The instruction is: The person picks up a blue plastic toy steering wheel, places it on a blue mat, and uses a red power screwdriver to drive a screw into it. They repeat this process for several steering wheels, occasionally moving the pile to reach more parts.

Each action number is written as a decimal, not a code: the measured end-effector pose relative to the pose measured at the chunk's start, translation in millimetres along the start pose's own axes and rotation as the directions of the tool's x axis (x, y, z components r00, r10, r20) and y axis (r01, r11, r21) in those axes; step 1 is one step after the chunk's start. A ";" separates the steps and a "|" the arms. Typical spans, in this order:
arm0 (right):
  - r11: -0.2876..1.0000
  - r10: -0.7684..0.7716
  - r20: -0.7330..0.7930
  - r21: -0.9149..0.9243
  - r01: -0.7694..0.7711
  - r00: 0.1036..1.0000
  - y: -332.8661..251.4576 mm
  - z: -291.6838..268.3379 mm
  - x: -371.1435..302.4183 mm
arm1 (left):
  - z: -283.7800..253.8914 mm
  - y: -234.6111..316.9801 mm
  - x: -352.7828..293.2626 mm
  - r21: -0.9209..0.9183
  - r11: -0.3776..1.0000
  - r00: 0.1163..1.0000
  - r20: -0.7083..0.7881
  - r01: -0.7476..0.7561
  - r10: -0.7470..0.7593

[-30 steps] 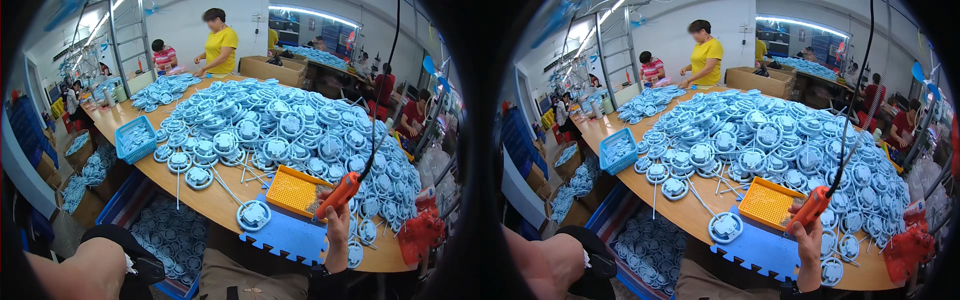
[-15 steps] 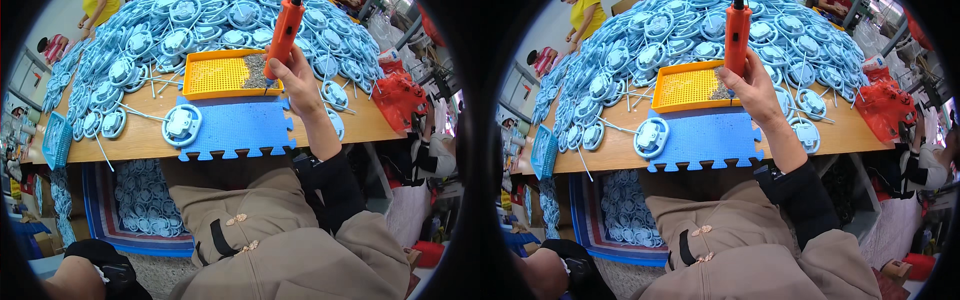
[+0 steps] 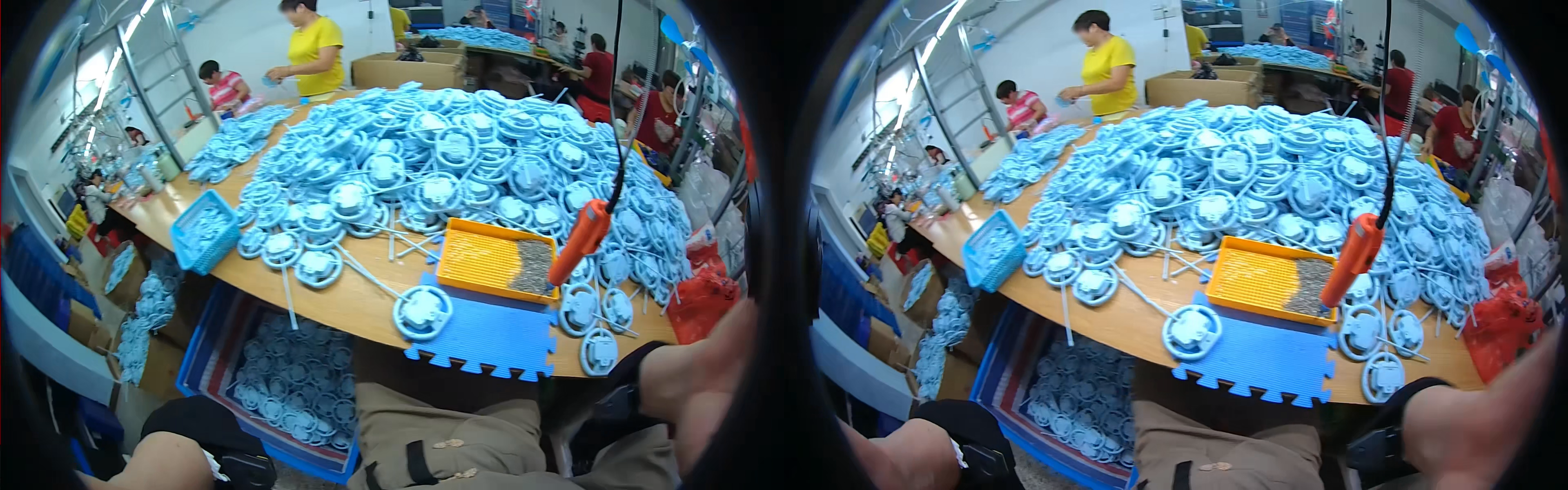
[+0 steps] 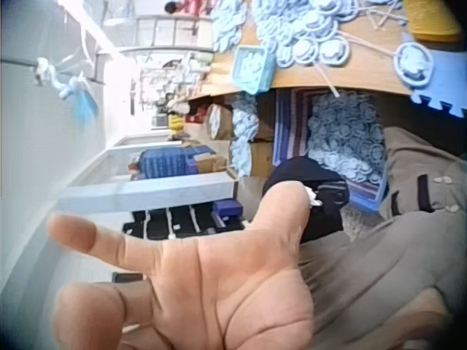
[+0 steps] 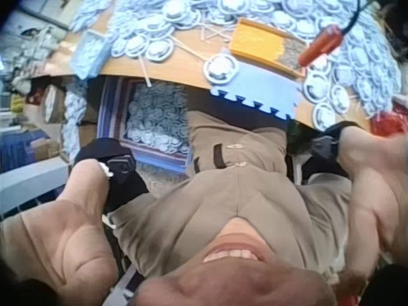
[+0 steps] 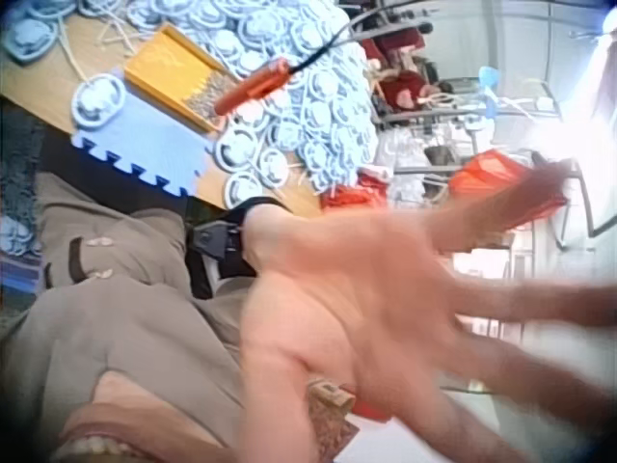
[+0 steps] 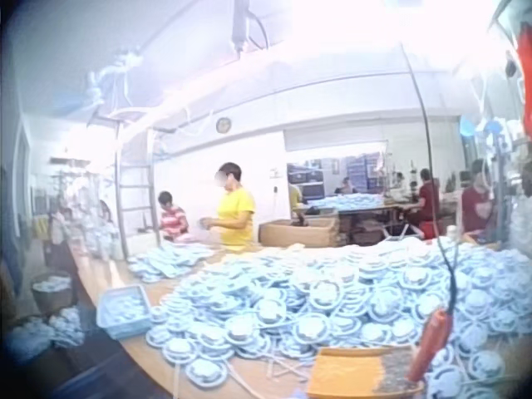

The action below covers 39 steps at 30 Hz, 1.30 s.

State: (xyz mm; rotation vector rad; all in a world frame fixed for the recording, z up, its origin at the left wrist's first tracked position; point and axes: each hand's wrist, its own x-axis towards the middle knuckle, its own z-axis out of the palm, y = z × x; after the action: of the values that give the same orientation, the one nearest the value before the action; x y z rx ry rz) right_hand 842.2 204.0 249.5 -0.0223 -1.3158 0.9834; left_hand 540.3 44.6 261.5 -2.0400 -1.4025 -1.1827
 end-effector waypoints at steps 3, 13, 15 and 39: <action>0.986 -0.156 0.044 0.065 0.153 0.987 12.1 9.7 22.1 | -15.6 -3.5 17.1 0.082 0.994 0.994 -0.076 -0.076 0.082; 0.794 -0.608 0.104 0.103 0.599 0.787 -21.1 29.8 101.7 | -52.0 3.2 93.9 0.184 0.925 0.885 -0.278 -0.333 0.374; 0.751 -0.661 0.094 0.098 0.653 0.745 -37.0 33.1 111.1 | -64.2 12.0 110.1 0.190 0.908 0.864 -0.284 -0.373 0.414; 0.724 -0.671 0.199 -0.036 0.689 0.715 2.7 5.4 78.7 | 2.0 6.7 52.2 -0.098 0.974 0.949 -0.261 -0.206 0.175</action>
State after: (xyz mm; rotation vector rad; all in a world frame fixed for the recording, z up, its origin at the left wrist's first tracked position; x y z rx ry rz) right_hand 830.7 250.8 312.0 0.4551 -1.3777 0.2717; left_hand 554.5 72.6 303.8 -1.9711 -1.0111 -1.4146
